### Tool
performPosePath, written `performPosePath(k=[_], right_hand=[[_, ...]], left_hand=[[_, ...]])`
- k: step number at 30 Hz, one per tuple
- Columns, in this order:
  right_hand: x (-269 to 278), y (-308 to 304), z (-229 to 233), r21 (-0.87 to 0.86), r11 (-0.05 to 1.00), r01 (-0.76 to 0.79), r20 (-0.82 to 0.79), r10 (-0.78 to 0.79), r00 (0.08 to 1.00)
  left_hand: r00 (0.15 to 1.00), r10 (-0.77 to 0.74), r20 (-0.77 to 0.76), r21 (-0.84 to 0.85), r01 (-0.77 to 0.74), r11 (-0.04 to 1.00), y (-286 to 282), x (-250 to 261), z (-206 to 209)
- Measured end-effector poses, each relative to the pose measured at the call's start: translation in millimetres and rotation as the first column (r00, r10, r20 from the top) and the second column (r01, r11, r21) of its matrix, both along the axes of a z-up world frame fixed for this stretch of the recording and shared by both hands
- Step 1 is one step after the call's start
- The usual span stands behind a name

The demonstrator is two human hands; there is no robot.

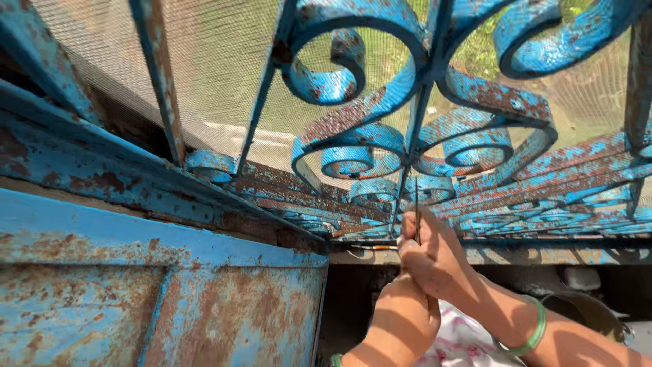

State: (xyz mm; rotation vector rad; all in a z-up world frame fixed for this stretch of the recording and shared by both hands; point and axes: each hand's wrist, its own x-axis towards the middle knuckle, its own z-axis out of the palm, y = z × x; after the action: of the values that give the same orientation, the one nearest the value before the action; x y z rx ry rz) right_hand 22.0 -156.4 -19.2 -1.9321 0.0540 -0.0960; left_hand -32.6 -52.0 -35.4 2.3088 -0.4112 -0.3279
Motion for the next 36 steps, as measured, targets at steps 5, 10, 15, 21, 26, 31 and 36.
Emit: performPosePath(k=[5, 10, 15, 21, 26, 31, 36], right_hand=[[30, 0, 55, 0.115, 0.993, 0.027, -0.319, 0.011, 0.948], [5, -15, 66, -0.083, 0.996, -0.028, -0.097, 0.019, 0.995], [-11, -36, 31, -0.017, 0.997, -0.072, -0.065, 0.071, 0.995], [-16, -53, 48, 0.564, 0.788, 0.247, -0.303, -0.081, 0.949], [-12, -54, 95, -0.391, 0.917, 0.079, -0.226, -0.179, 0.957], [-4, -32, 96, -0.847, 0.523, -0.092, 0.173, 0.435, 0.883], [-4, -24, 103, -0.816, 0.553, -0.169, 0.142, 0.474, 0.869]], left_hand=[[0.998, 0.045, 0.049, 0.055, -0.048, 0.997, 2, 14, 17], [0.999, 0.045, -0.007, -0.067, -0.045, 0.997, -11, 1, 18], [0.996, -0.057, -0.065, -0.114, 0.049, 0.992, -14, 3, 2], [0.862, -0.183, -0.472, -0.671, -0.217, 0.709, -20, 15, 58], [0.543, -0.535, -0.647, -0.763, -0.45, 0.464, -7, 17, 87], [0.378, -0.651, -0.658, -0.613, -0.771, 0.172, 13, -4, 77], [0.479, -0.6, -0.641, -0.681, -0.716, 0.156, 15, -18, 86]])
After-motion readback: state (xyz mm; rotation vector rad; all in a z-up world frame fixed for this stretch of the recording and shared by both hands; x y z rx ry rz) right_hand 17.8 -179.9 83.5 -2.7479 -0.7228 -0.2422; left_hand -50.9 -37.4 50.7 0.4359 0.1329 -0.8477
